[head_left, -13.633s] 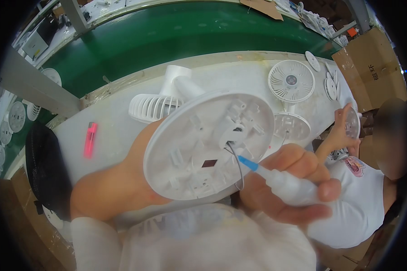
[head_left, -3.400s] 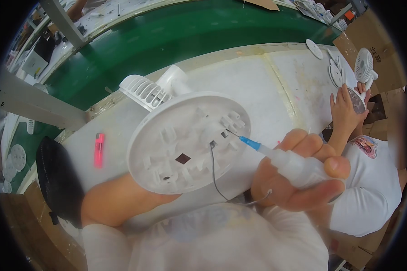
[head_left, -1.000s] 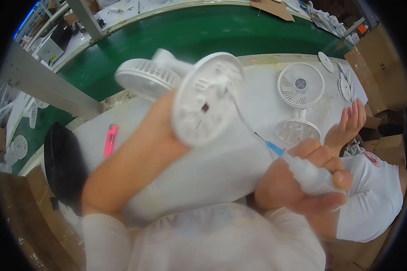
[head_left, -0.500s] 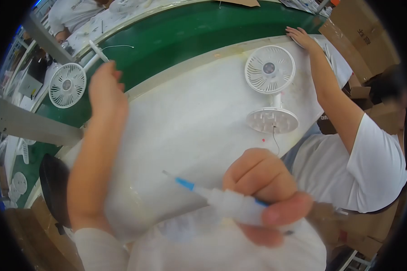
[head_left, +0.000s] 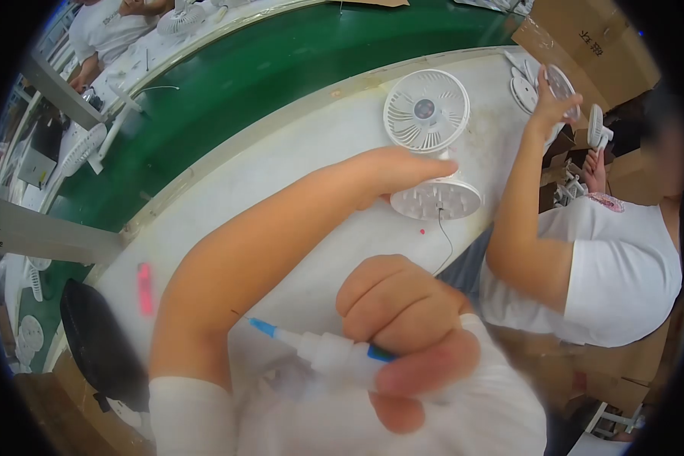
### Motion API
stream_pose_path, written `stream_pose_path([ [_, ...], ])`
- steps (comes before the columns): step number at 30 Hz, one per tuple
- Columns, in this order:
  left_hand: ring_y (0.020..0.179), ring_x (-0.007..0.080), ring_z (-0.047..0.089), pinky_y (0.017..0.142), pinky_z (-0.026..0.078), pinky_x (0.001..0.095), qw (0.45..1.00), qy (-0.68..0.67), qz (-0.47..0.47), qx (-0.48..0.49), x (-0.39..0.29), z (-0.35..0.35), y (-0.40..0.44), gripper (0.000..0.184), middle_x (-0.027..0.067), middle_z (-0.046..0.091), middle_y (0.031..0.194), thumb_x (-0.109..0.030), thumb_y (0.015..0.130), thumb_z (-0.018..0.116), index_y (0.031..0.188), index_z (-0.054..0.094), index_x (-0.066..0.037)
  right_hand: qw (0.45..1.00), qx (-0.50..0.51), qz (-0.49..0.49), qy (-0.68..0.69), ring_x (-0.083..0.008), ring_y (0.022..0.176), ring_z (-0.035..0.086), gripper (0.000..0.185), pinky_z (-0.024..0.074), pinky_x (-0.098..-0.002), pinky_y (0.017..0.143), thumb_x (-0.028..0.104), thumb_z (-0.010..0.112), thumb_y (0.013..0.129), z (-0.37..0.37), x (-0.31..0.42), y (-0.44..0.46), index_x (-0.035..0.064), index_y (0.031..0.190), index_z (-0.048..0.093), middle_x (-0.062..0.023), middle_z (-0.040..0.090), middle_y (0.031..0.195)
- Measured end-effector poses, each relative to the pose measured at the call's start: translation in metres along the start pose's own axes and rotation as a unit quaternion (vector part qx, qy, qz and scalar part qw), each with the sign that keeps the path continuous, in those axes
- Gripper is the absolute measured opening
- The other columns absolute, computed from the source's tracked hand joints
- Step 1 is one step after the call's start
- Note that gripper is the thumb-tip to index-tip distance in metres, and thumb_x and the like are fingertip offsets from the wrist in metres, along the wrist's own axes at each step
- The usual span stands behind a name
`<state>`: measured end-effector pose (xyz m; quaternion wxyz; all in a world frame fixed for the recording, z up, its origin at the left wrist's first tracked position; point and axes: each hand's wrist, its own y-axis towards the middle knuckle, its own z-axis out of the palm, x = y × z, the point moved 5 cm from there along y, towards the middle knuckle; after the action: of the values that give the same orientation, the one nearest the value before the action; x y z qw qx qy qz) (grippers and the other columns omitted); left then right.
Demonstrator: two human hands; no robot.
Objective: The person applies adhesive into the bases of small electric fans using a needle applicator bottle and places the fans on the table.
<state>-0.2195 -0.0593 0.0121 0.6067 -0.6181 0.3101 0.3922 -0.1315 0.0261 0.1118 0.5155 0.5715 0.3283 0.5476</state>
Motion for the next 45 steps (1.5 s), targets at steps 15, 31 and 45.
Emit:
stream_pose_path([
  [15, 0.096, 0.0165, 0.053, 0.082, 0.046, 0.0299, 0.741, -0.586, 0.178, 0.275, 0.03, 0.041, -0.068, 0.033, 0.0105, 0.052, 0.108, -0.02, 0.085, 0.045, 0.111, 0.046, -0.001, 0.995, 0.059, -0.05, 0.066, -0.0119, 0.04, 0.039, 0.029, 0.0306, -0.0242, 0.035, 0.031, 0.058, 0.08, 0.011, 0.006, 0.003, 0.0058, 0.078, 0.044, 0.0001, 0.034, 0.053],
  [31, 0.097, 0.0239, 0.048, 0.082, 0.047, 0.0311, 0.613, -0.732, 0.231, 0.187, 0.06, -0.044, -0.16, 0.048, 0.0152, 0.047, 0.101, -0.02, 0.082, 0.053, 0.121, 0.035, 0.0, 0.985, -0.146, -0.064, -0.067, -0.0139, 0.044, 0.041, 0.036, 0.0355, -0.0253, 0.037, 0.038, 0.045, 0.086, -0.009, 0.011, 0.004, 0.003, 0.09, 0.038, -0.0044, 0.039, 0.059],
  [45, 0.096, 0.0227, 0.046, 0.075, 0.049, 0.0283, 0.674, -0.7, 0.215, 0.097, 0.057, -0.041, -0.151, 0.065, 0.012, 0.05, 0.095, -0.021, 0.07, 0.067, 0.121, 0.034, 0.002, 0.987, -0.145, 0.008, -0.069, -0.0144, 0.048, 0.034, 0.032, 0.0275, -0.0274, 0.043, 0.038, 0.045, 0.086, -0.009, -0.002, 0.001, 0.0062, 0.091, 0.044, -0.005, 0.041, 0.06],
])
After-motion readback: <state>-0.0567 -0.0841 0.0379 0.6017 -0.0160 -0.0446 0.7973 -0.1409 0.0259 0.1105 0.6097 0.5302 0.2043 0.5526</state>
